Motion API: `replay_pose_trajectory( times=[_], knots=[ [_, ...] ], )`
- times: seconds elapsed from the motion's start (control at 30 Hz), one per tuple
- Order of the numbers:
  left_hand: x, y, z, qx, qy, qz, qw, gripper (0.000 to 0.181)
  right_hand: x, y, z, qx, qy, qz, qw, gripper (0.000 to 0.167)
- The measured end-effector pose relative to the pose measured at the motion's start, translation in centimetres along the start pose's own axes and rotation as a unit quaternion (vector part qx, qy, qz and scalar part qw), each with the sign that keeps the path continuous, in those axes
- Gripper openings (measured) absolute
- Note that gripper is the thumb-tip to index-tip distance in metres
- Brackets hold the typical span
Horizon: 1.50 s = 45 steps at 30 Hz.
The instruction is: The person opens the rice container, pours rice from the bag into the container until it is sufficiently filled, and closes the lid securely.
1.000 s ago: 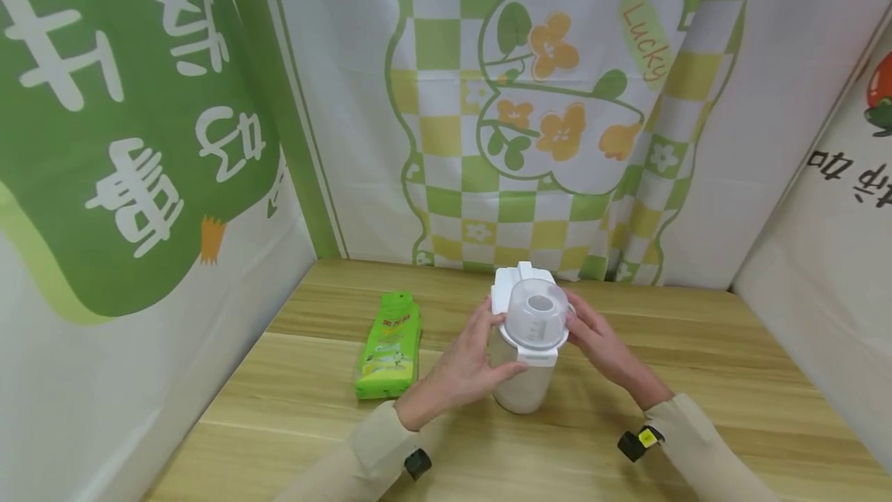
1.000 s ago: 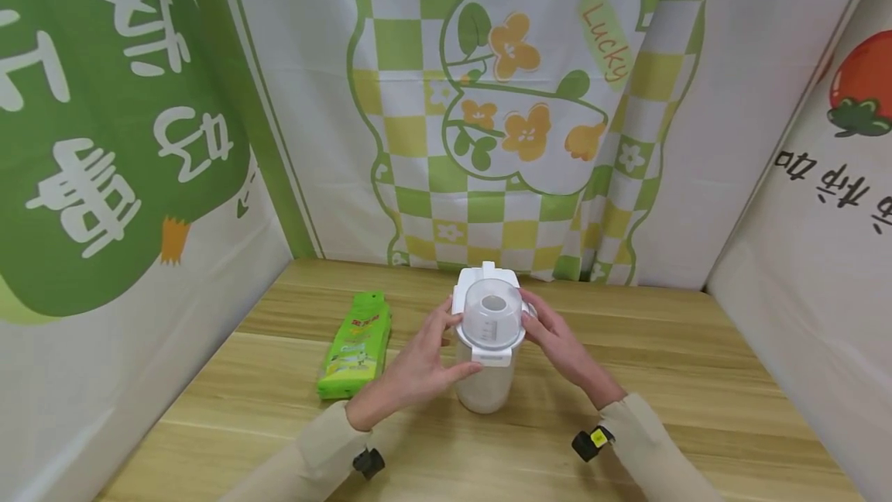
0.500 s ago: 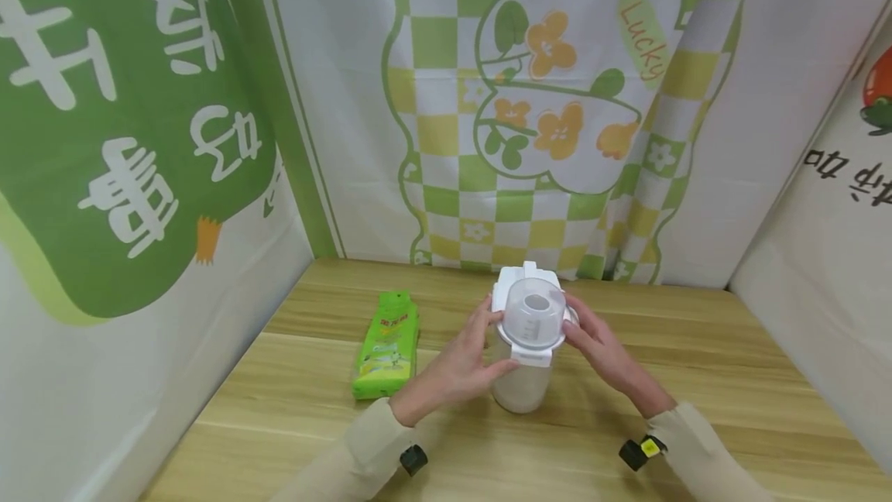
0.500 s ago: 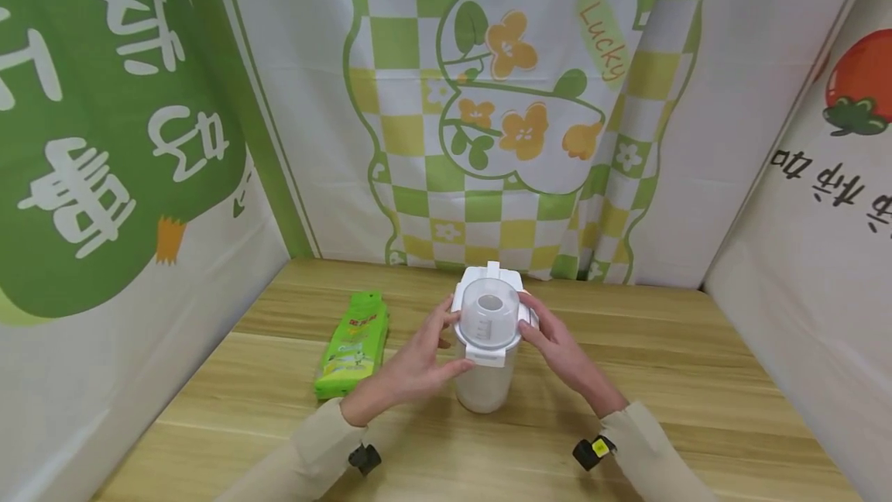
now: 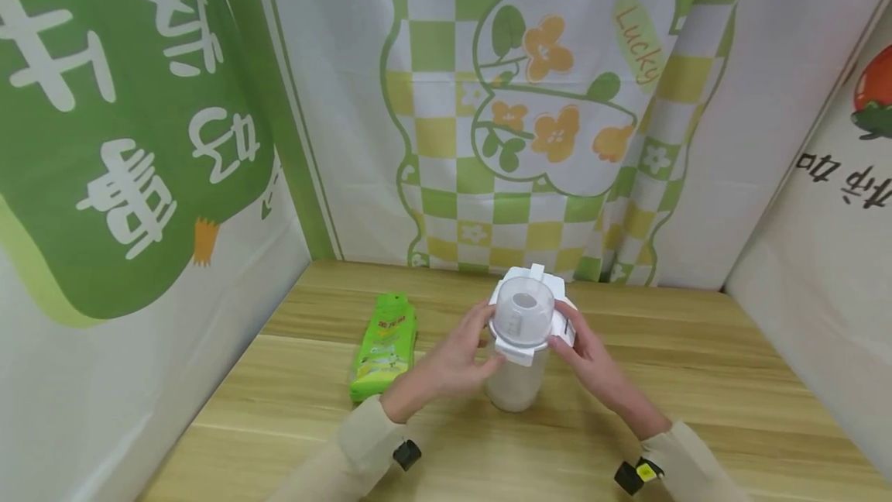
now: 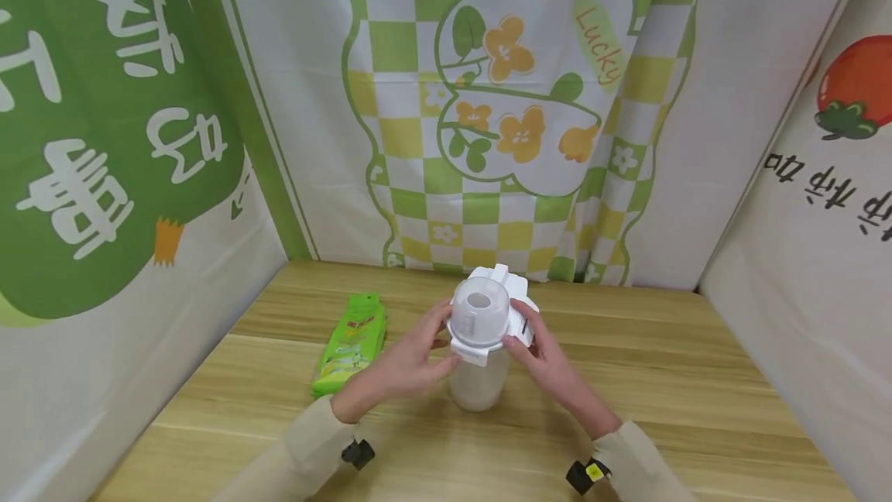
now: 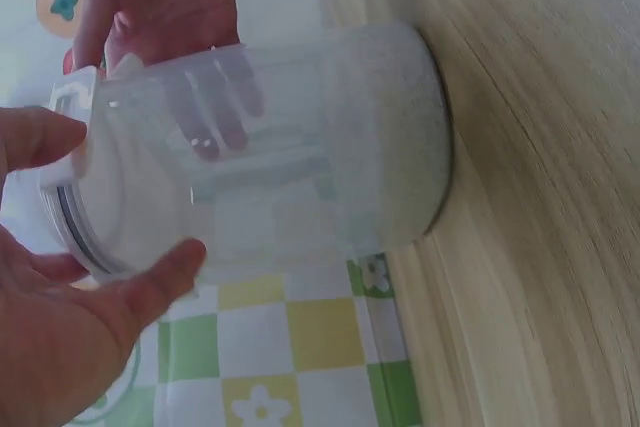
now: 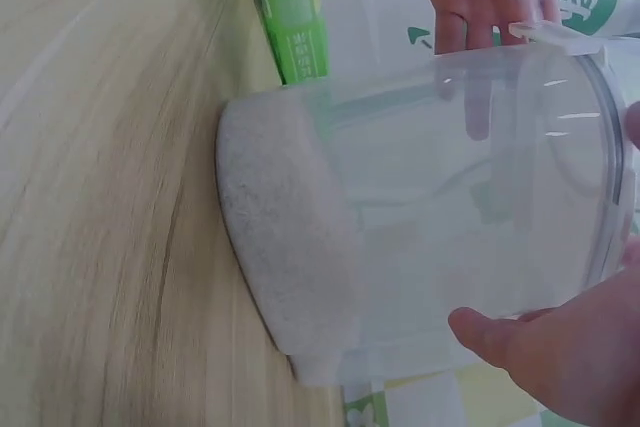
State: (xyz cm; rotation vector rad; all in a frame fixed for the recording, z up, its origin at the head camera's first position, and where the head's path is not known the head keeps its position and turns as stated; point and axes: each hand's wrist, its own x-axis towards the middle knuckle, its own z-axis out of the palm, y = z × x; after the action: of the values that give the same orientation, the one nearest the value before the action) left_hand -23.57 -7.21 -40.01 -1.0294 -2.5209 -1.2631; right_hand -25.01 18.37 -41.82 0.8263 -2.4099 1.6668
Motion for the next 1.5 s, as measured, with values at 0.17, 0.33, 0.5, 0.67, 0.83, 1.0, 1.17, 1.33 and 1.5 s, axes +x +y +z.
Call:
replay_pose_trajectory(
  times=[0.17,0.33,0.5,0.67,0.83,1.0,1.17,1.33,1.5],
  knots=[
    [-0.2,0.7,1.6,0.042,0.053,-0.009,0.9977,0.094,-0.5,-0.2,0.4,-0.02,0.006,0.006,0.9998,0.056],
    [-0.5,1.2,3.1,0.068,0.109,-0.028,0.9913,0.102,-0.9,-0.6,0.7,-0.007,0.0,-0.01,0.9999,0.058],
    [-0.5,1.5,3.4,0.066,0.135,-0.041,0.9878,0.096,-1.1,-0.5,0.5,-0.009,-0.011,-0.026,0.9996,0.057],
    [-0.7,1.2,3.2,0.053,0.133,-0.053,0.9883,0.094,-1.2,-0.3,-0.4,-0.027,-0.037,-0.027,0.9986,0.053],
    [-0.6,0.6,2.5,0.052,0.112,-0.049,0.9911,0.097,-0.9,-0.5,-1.8,-0.022,-0.075,-0.021,0.9967,0.05],
    [-0.4,-0.1,0.9,0.002,0.064,-0.045,0.9969,0.094,-0.5,-0.4,-2.9,-0.041,-0.072,-0.005,0.9966,0.05],
    [-0.6,-1.0,-0.7,-0.03,-0.003,-0.067,0.9973,0.094,-0.2,-0.1,-3.4,-0.049,-0.059,0.01,0.997,0.05],
    [-0.5,-1.8,-1.8,-0.037,-0.043,-0.059,0.9967,0.095,0.1,0.2,-3.5,-0.036,-0.069,0.003,0.9969,0.052],
    [-0.2,-2.7,-2.9,-0.084,-0.075,-0.033,0.9931,0.092,0.2,0.5,-3.3,-0.009,-0.088,0.001,0.9961,0.059]
  ],
)
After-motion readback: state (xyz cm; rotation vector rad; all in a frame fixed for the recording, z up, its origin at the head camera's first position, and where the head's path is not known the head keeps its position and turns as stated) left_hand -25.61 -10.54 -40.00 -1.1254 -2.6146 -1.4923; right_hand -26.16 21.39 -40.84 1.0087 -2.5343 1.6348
